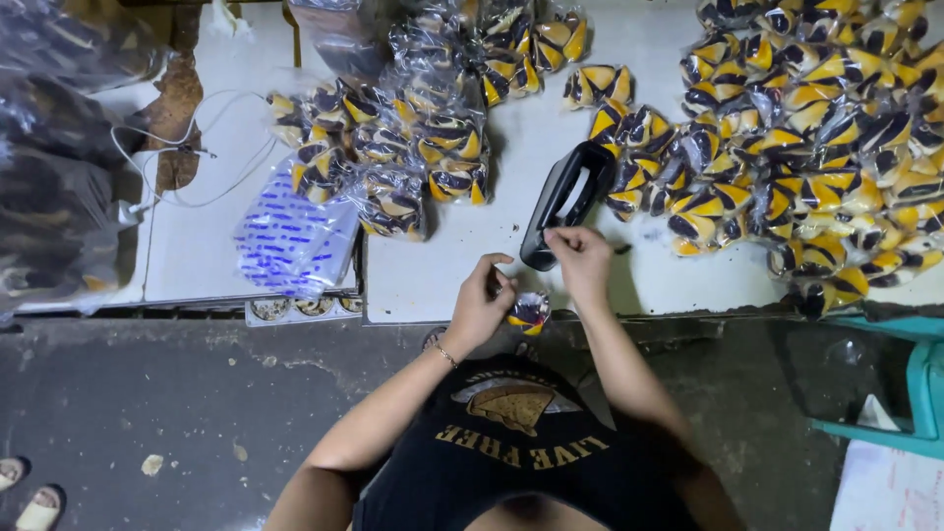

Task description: The person packages small yellow and black bakery items by hand into clear plastic bags and uses a tape dispenser to seal them.

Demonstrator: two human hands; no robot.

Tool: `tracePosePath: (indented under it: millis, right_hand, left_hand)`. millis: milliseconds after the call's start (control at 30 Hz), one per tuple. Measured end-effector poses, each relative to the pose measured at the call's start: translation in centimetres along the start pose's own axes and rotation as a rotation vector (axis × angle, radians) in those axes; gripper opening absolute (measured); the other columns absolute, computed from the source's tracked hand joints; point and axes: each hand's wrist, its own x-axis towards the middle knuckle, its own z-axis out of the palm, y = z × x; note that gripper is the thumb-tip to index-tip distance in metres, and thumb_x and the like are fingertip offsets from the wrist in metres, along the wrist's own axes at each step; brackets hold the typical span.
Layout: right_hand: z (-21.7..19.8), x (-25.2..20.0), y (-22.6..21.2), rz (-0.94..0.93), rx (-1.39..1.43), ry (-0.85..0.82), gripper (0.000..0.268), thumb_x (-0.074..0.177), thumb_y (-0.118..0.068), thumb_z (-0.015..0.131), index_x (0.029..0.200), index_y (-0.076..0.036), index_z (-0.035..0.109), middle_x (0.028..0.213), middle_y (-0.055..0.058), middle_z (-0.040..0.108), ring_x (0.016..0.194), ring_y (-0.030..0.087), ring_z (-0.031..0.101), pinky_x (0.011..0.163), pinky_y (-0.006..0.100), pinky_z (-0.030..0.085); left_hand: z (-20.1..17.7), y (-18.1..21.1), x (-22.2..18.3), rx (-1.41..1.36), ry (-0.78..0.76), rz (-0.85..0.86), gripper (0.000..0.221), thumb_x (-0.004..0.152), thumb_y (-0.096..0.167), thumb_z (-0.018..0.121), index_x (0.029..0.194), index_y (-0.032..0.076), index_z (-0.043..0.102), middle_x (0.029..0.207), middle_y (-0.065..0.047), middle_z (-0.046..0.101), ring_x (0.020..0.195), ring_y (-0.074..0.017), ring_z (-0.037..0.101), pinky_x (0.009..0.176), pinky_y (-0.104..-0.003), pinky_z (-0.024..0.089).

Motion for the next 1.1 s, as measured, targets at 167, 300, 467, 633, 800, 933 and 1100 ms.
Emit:
tracePosePath:
  millis: [167, 300, 467, 633, 800, 933, 1100]
  right_hand:
    - [-0.8, -2.9, 3.8, 0.111, -0.101, -0.018, 0.017, 0.075, -0.026, 0.088, 0.088, -0.019, 0.081, 0.064, -0.003, 0.051, 0.063, 0.011, 0.051, 0.062, 0.024, 0.042]
    - [-1.6, -7.1, -1.3, -0.117, 0.119, -0.084, 0.006, 0.085, -0.011, 0.082, 0.091, -0.008, 0.079, 0.090, 0.003, 0.054, 0.083, 0.011, 0.044, 0.079, 0.022, 0.037]
    - [0.8, -8.7, -0.7, 0.029, 0.030, -0.187, 0.029, 0.091, -0.021, 0.075, 0.113, -0.007, 0.060, 0.124, 0.018, 0.056, 0.105, 0.032, 0.058, 0.083, 0.037, 0.050]
    - [1.8, -10.6, -4.8, 0.063, 0.122, -0.096, 0.051, 0.088, 0.002, 0.064, 0.127, -0.004, 0.032, 0.123, 0.020, 0.057, 0.113, 0.034, 0.062, 0.093, 0.044, 0.052]
    - [-0.4, -11.5, -9.1, 0.118, 0.170, -0.343, 0.063, 0.067, -0.011, 0.091, 0.126, -0.011, 0.067, 0.107, 0.011, 0.067, 0.097, 0.019, 0.062, 0.083, 0.028, 0.054]
    - [-4.7, -4.4, -8.3, -0.147, 0.065, 0.011, 0.042, 0.074, -0.003, 0.088, 0.112, -0.002, 0.072, 0.106, 0.020, 0.068, 0.099, 0.031, 0.069, 0.090, 0.039, 0.053]
    - [-3.6, 4.5, -4.0, -0.321, 0.393, 0.517, 0.058, 0.097, 0.001, 0.085, 0.136, -0.010, 0.043, 0.133, 0.018, 0.052, 0.118, 0.027, 0.060, 0.104, 0.034, 0.051]
  left_hand:
    - [-1.8, 0.0, 2.0, 0.009, -0.028, 0.030, 0.034, 0.089, 0.011, 0.065, 0.122, 0.011, 0.060, 0.083, -0.012, 0.067, 0.082, -0.0296, 0.064, 0.077, -0.042, 0.053]
    - [-3.2, -0.5, 2.3, 0.021, -0.091, 0.044, 0.037, 0.087, 0.005, 0.063, 0.124, 0.010, 0.059, 0.085, -0.012, 0.065, 0.083, -0.0315, 0.064, 0.078, -0.043, 0.052]
    - [-3.9, 2.3, 0.6, 0.055, -0.135, 0.233, 0.023, 0.088, 0.006, 0.059, 0.111, 0.007, 0.058, 0.085, -0.016, 0.062, 0.086, -0.0388, 0.062, 0.081, -0.049, 0.051]
    - [-3.7, -1.7, 1.7, 0.315, -0.190, 0.793, 0.012, 0.090, 0.024, 0.054, 0.087, 0.017, 0.063, 0.072, -0.005, 0.056, 0.081, -0.0287, 0.060, 0.083, -0.044, 0.047]
    - [-6.9, 1.1, 4.0, -0.269, -0.470, -0.053, 0.043, 0.107, 0.033, 0.050, 0.137, 0.002, 0.050, 0.115, -0.023, 0.056, 0.108, -0.0402, 0.058, 0.093, -0.053, 0.049]
    - [-12.8, 6.9, 9.1, -0.079, -0.063, 0.350, 0.059, 0.090, -0.004, 0.060, 0.144, -0.001, 0.037, 0.138, -0.028, 0.039, 0.123, -0.0487, 0.052, 0.093, -0.052, 0.056]
    - [-15.4, -2.4, 22.0, -0.091, 0.169, 0.083, 0.087, 0.086, 0.027, 0.088, 0.147, -0.001, 0.033, 0.129, -0.017, 0.056, 0.093, -0.0235, 0.070, 0.070, -0.029, 0.068]
